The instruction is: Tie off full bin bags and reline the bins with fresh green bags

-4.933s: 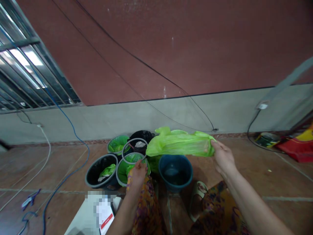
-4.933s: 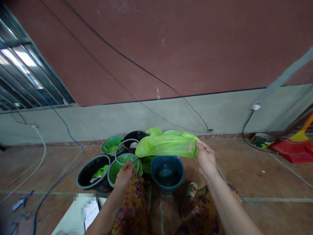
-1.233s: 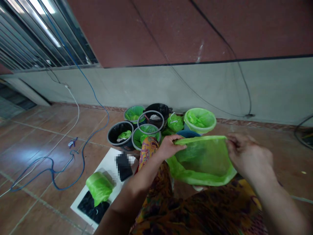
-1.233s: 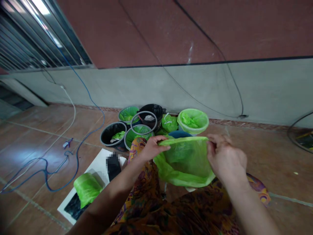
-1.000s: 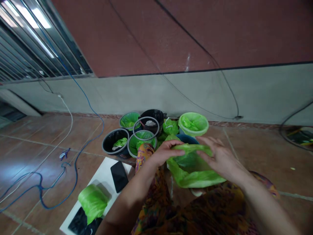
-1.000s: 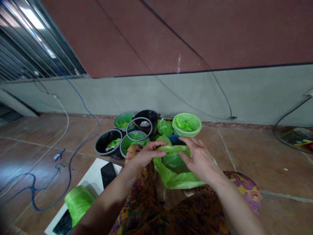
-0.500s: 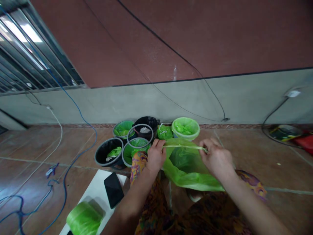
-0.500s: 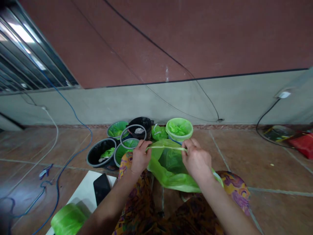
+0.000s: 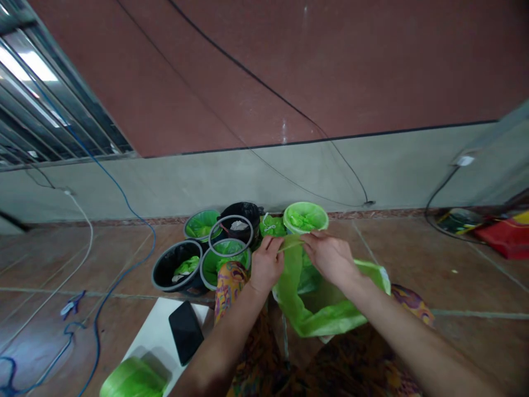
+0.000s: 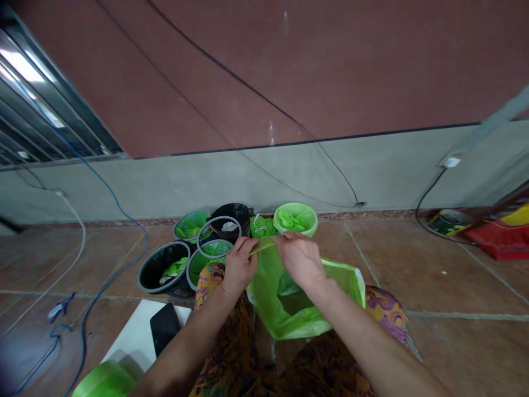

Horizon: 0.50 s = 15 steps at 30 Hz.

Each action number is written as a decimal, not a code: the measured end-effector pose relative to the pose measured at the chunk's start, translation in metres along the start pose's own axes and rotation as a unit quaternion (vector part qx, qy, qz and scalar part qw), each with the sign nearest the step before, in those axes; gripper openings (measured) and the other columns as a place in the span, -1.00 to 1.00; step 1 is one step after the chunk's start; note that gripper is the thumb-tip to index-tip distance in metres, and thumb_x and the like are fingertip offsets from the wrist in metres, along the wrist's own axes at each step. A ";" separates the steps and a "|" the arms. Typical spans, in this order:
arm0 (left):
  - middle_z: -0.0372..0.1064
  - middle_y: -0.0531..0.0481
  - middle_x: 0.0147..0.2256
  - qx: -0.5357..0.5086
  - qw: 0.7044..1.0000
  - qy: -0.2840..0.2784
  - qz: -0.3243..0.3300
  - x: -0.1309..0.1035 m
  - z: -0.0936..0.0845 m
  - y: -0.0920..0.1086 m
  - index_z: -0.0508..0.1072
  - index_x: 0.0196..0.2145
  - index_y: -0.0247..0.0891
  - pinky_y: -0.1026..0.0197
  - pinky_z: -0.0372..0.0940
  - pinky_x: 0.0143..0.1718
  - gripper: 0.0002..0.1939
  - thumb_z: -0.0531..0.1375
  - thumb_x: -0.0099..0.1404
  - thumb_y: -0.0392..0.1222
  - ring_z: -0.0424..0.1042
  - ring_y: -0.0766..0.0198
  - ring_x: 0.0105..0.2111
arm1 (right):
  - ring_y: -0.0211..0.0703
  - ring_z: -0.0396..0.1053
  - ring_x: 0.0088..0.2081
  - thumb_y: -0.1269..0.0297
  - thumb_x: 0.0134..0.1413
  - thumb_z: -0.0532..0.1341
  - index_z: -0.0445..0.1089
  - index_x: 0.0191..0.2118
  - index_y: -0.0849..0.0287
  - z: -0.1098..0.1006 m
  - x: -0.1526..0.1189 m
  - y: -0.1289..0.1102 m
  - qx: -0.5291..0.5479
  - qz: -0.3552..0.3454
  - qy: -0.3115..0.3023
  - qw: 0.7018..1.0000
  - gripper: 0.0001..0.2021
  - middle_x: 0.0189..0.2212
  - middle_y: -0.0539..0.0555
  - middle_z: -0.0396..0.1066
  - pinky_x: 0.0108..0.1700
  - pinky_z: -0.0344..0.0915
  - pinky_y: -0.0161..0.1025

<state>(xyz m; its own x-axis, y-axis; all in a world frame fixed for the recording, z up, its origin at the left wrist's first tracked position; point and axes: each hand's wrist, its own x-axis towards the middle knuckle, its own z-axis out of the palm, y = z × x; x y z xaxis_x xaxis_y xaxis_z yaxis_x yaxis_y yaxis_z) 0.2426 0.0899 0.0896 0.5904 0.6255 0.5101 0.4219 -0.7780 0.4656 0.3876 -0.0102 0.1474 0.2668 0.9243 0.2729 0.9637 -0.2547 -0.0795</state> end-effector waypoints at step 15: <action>0.46 -0.05 -0.17 -0.024 0.985 0.050 -0.165 -0.020 -0.014 -0.056 0.50 -0.13 -0.23 0.15 0.35 -0.01 -0.52 0.08 0.03 -0.55 0.46 0.20 -0.14 | -0.07 0.34 -0.60 0.16 0.20 0.08 0.56 -0.13 0.12 -0.015 -0.022 0.076 -0.108 0.179 0.114 0.971 -0.67 -0.63 0.14 0.42 -0.52 0.15 -0.22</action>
<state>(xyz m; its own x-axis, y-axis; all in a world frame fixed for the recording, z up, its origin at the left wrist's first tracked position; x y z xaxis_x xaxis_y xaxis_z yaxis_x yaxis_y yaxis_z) 0.1971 0.1220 0.0634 0.3557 0.8479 0.3930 0.5454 -0.5298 0.6494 0.4547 -0.0539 0.1498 0.5549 0.6846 0.4727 0.7812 -0.6242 -0.0131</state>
